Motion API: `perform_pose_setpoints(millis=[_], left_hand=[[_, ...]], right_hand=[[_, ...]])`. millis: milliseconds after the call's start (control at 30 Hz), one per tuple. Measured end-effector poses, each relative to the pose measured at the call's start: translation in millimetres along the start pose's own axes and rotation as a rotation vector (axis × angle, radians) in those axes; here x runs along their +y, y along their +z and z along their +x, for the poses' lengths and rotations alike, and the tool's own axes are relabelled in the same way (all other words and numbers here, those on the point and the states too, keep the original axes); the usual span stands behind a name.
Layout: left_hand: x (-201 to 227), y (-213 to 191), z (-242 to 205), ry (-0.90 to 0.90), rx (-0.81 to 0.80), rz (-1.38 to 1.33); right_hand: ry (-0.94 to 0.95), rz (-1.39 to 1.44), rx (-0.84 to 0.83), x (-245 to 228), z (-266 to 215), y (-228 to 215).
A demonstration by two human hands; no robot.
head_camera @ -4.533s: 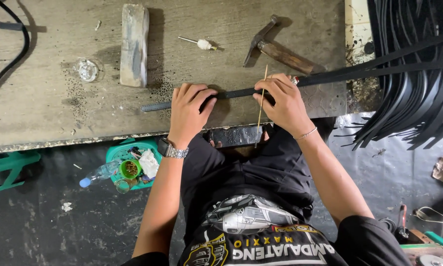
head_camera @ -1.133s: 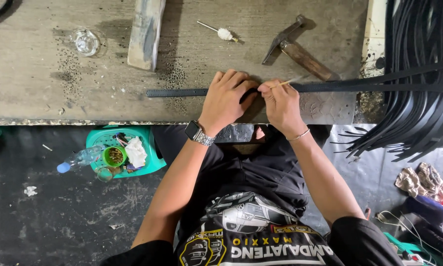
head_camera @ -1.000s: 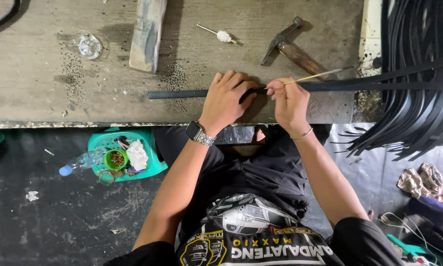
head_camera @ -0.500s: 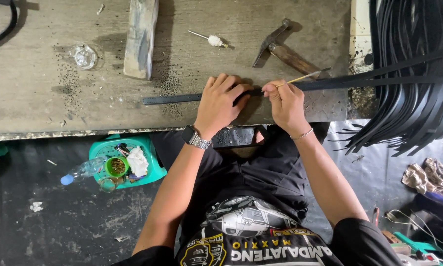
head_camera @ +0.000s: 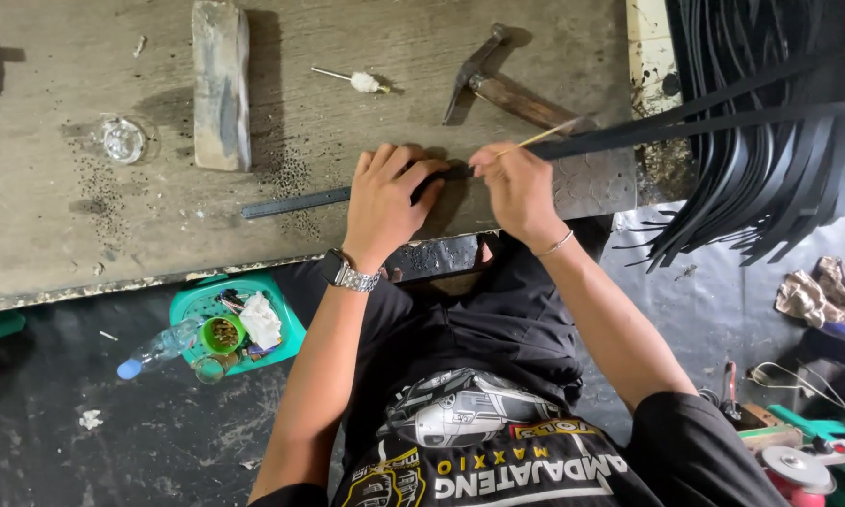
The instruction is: Processing and aligning long leather straps using a hammer and small hand tools on a workbench.
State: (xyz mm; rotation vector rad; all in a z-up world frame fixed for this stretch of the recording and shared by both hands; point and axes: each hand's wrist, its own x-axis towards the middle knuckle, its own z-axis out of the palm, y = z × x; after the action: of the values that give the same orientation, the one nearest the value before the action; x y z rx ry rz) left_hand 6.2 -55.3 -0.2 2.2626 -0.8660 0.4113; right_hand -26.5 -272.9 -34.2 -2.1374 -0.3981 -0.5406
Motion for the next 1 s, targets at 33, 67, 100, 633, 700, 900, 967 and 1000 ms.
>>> perform_pose_setpoints(millis=[33, 67, 100, 633, 700, 900, 967, 1000], left_hand=[[1.6, -1.5, 0.0, -0.010, -0.012, -0.003], [2.2, -2.8, 1.8, -0.020, -0.020, -0.004], [1.1, -2.5, 3.6, -0.016, -0.018, -0.002], [-0.5, 1.0, 1.0, 0.004, 0.004, 0.007], [-1.0, 0.7, 1.6, 0.001, 0.003, 0.005], [-2.8, 1.3, 1.6, 0.000, 0.009, -0.012], [-2.4, -0.1, 2.4, 0.000, 0.003, -0.019], [-1.2, -1.7, 3.2, -0.002, 0.001, -0.022]], right_hand=[[0.081, 0.068, 0.039, -2.4, 0.7, -6.4], [0.157, 0.136, 0.078, -3.5, 3.9, -12.8], [0.154, 0.136, 0.081, -3.0, 7.2, -17.0], [0.081, 0.031, 0.019, 0.7, 2.8, -20.2], [0.083, 0.025, 0.012, 7.7, -1.3, -18.4], [-0.031, -0.043, 0.144, -11.0, 8.3, -34.9], [-0.119, -0.091, 0.083, -23.2, 16.2, -42.5], [-0.115, -0.091, 0.081, -24.0, 17.3, -44.0]])
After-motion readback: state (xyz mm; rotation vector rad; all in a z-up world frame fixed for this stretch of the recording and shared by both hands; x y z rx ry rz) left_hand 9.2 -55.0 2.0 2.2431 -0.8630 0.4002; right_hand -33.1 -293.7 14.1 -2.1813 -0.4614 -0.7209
